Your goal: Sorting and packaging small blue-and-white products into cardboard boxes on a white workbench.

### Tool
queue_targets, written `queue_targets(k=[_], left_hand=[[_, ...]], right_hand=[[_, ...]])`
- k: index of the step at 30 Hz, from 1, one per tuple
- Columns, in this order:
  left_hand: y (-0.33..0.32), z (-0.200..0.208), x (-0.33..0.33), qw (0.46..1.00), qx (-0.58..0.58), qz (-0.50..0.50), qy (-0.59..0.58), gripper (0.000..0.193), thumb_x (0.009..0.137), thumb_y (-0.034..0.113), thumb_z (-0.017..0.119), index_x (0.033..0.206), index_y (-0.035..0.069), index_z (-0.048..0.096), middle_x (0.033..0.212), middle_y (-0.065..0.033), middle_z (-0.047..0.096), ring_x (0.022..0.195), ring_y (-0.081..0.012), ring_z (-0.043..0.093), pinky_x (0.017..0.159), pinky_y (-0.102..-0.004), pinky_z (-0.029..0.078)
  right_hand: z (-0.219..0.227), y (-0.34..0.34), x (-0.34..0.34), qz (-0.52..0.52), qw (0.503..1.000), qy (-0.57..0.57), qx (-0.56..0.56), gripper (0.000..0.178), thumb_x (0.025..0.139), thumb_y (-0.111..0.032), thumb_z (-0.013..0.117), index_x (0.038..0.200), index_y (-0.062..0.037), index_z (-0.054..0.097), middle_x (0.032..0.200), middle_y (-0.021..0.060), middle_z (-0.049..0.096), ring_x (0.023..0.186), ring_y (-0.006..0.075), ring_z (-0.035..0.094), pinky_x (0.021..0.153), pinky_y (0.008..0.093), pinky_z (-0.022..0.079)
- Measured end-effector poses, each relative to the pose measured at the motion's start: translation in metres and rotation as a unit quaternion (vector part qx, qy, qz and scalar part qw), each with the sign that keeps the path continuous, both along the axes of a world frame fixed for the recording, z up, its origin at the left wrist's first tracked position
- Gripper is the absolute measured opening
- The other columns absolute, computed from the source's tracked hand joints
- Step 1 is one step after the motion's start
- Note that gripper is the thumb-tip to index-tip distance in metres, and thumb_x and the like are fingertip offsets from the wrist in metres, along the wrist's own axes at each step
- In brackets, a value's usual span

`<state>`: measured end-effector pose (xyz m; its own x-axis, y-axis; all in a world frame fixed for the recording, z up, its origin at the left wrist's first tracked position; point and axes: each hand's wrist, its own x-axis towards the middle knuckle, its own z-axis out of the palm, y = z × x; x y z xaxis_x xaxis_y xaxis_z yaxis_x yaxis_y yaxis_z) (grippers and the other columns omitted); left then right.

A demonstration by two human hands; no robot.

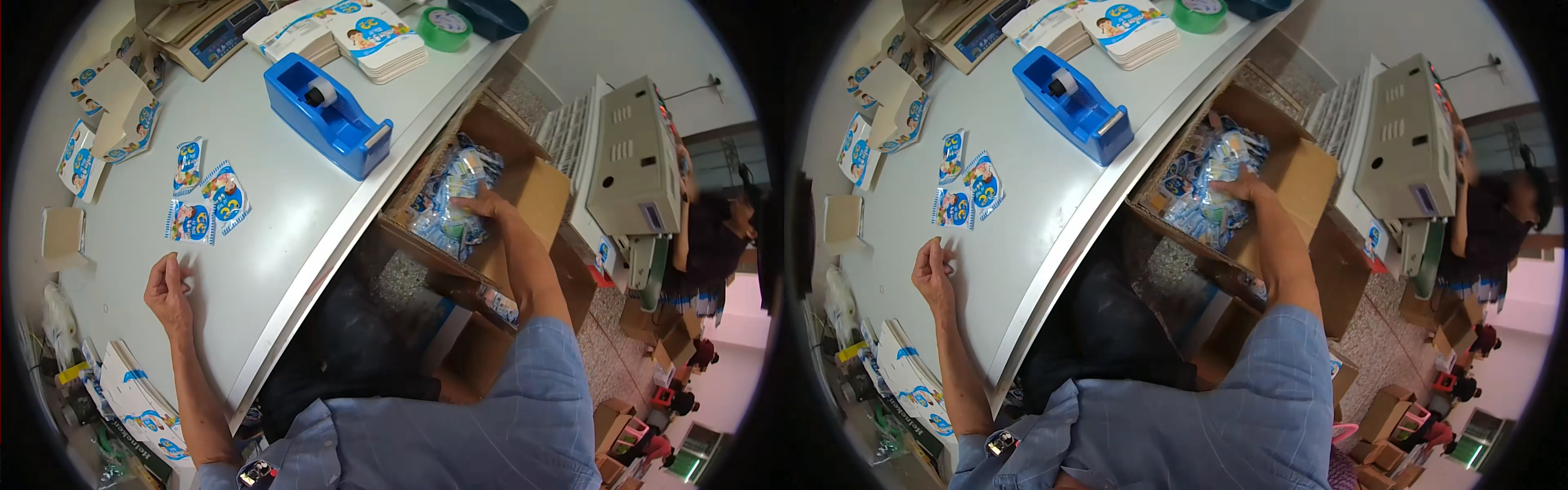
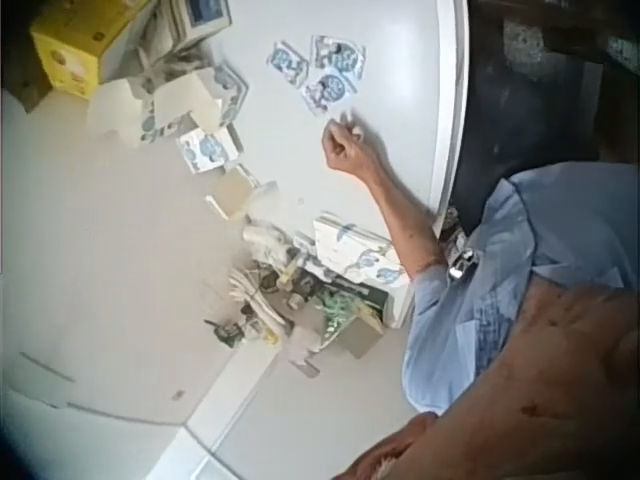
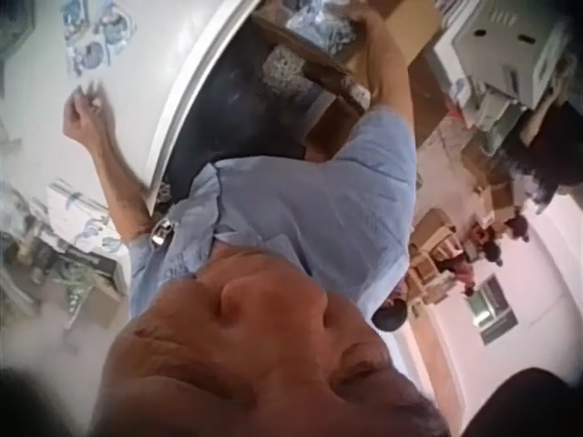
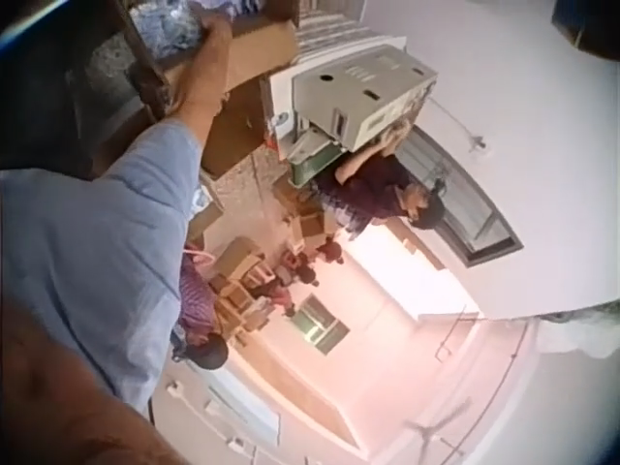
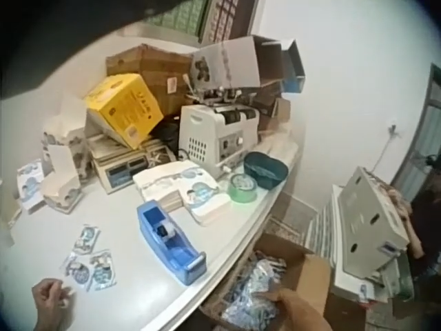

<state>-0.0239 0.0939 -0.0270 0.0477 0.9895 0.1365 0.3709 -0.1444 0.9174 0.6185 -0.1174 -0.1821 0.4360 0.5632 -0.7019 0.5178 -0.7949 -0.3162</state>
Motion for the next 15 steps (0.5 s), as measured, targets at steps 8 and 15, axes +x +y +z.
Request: queue_targets(k=[8,15], left_hand=[[-0.003,-0.005,0.007,1.000,-0.006,0.002,-0.012,0.026,0.103,0.024,0.066,0.111,0.001,0.074,0.076,-0.0013,0.066,0.067,-0.0046,0.057,0.054,-0.0186,0.038],[0.001,-0.008,0.017,1.000,-0.009,0.001,-0.023,0.023,0.102,0.021,0.065,0.110,0.000,0.073,0.076,-0.0008,0.066,0.065,-0.0037,0.055,0.054,-0.0182,0.037]], right_hand=[[-0.038,-0.023,-0.034,-0.112,0.984,-0.088,0.108,0.137,0.064,-0.074,0.084,0.162,-0.0029,0.019,0.159,0.0395,0.020,0.152,0.0492,0.019,0.122,0.0523,0.028],[-0.055,-0.049,-0.042,-0.241,0.923,0.033,0.297,0.106,0.075,-0.058,0.087,0.150,0.0031,0.041,0.135,0.0311,0.055,0.126,0.0381,0.056,0.108,0.0436,0.045]])
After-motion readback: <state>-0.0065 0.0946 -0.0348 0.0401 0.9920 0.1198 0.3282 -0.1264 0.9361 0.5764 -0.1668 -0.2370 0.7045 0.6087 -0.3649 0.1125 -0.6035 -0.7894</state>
